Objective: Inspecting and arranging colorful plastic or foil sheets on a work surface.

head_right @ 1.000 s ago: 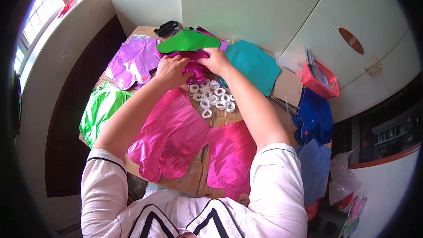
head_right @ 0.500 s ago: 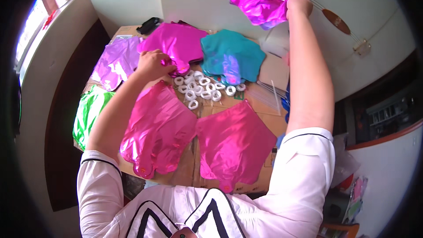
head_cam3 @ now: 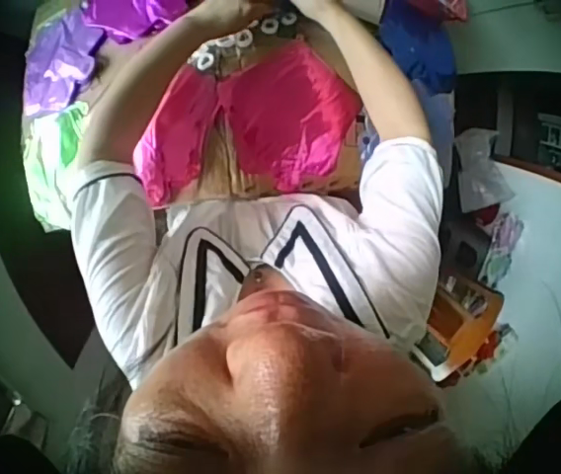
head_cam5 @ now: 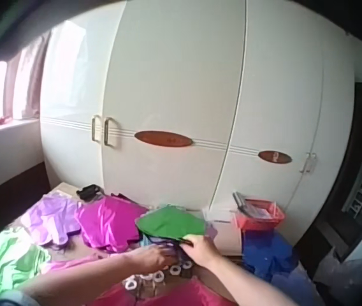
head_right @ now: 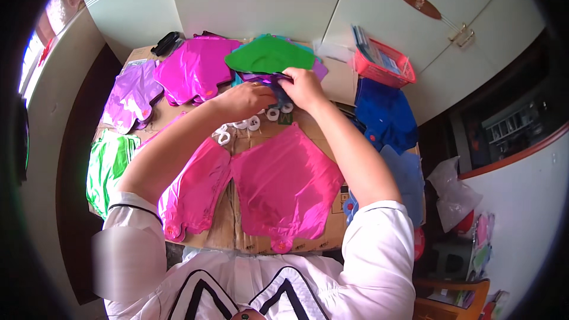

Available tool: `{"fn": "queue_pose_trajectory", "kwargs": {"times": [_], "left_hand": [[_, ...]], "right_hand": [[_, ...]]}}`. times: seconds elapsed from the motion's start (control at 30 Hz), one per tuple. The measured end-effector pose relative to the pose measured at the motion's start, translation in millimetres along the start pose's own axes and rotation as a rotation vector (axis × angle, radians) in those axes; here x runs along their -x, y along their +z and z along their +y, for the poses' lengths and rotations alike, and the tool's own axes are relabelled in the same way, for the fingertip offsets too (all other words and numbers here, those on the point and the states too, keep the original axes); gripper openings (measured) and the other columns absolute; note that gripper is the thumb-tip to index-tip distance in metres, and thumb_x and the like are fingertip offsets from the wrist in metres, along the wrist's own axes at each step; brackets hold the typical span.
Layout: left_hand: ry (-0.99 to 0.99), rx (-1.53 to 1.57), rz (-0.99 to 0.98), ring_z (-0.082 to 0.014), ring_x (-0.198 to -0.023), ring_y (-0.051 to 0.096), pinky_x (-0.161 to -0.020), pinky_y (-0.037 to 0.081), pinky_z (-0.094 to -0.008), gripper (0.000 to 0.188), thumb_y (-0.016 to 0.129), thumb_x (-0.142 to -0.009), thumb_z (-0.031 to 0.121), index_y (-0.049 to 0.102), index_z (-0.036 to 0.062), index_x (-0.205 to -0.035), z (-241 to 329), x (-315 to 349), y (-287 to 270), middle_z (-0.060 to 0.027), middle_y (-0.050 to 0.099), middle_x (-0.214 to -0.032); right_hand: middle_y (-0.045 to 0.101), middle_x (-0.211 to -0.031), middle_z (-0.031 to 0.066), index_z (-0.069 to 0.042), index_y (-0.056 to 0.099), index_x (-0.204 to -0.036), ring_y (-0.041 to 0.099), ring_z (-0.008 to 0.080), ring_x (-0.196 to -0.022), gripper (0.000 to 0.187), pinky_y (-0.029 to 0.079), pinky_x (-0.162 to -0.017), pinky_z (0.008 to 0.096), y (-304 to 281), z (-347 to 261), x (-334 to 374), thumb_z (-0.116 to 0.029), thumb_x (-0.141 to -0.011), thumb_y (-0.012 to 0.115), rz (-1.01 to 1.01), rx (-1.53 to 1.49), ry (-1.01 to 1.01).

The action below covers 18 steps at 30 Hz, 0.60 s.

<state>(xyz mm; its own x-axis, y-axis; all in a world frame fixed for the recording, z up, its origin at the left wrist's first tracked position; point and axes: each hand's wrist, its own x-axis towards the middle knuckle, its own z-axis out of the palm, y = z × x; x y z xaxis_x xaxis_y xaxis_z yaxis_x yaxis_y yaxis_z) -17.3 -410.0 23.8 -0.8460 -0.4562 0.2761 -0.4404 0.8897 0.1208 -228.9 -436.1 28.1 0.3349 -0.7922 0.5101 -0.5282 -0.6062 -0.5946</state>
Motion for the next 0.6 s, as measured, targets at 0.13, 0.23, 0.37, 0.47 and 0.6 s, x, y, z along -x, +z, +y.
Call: {"fn": "queue_pose_trajectory", "kwargs": {"times": [0.13,0.23,0.37,0.47,0.6], "left_hand": [[0.003,0.053,0.17,-0.0305,-0.101,0.063,-0.087,0.051,-0.0399,0.029,0.062,-0.078,0.004,0.066,0.0045,-0.107,-6.6,3.8,14.3,-0.0121,0.065,-0.11],[-0.089,0.146,0.239,-0.0309,-0.09,0.066,-0.079,0.054,-0.0397,0.019,0.064,-0.081,0.001,0.069,0.0023,-0.099,-5.0,-2.8,12.8,-0.0137,0.068,-0.097],[-0.373,0.387,0.244,-0.0224,-0.071,0.068,-0.066,0.054,-0.0335,0.012,0.072,-0.079,0.008,0.074,0.0003,-0.088,-5.0,-12.9,3.5,-0.0105,0.07,-0.079],[-0.677,0.665,0.082,-0.0141,-0.063,0.065,-0.06,0.053,-0.0289,0.015,0.076,-0.078,0.01,0.075,0.0017,-0.09,-10.4,-25.8,-5.2,-0.0066,0.069,-0.073],[-0.72,0.791,0.048,-0.01,-0.06,0.061,-0.054,0.049,-0.0257,0.018,0.078,-0.077,0.01,0.074,-0.0018,-0.09,-15.0,-33.8,-6.1,-0.0053,0.068,-0.072]], "right_hand": [[0.07,-0.089,0.0186,-0.004,0.07,-0.1,0.07,0.0311,-0.085,0.024,0.053,-0.075,0.0377,-2.5,12.5,1.4,-0.018,-0.081,0.072,-0.061,-0.061,0.164],[0.071,-0.09,0.0182,-0.003,0.07,-0.101,0.07,0.0311,-0.085,0.027,0.053,-0.076,0.0373,-2.7,19.1,2.1,-0.02,-0.08,0.073,-0.071,-0.037,0.205],[0.072,-0.091,0.0174,-0.002,0.07,-0.103,0.07,0.0285,-0.085,0.029,0.053,-0.077,0.0366,-3.1,20.5,4.6,-0.019,-0.079,0.074,-0.137,-0.113,0.254],[0.073,-0.093,0.0158,-0.001,0.07,-0.105,0.07,0.0251,-0.084,0.031,0.053,-0.078,0.0358,-5.2,34.8,7.2,-0.018,-0.079,0.074,-0.165,-0.205,0.315],[0.073,-0.098,0.0145,-0.001,0.069,-0.107,0.069,0.0211,-0.087,0.032,0.052,-0.08,0.0347,-8.0,37.1,9.9,-0.016,-0.079,0.074,-0.211,-0.355,0.359]]}}
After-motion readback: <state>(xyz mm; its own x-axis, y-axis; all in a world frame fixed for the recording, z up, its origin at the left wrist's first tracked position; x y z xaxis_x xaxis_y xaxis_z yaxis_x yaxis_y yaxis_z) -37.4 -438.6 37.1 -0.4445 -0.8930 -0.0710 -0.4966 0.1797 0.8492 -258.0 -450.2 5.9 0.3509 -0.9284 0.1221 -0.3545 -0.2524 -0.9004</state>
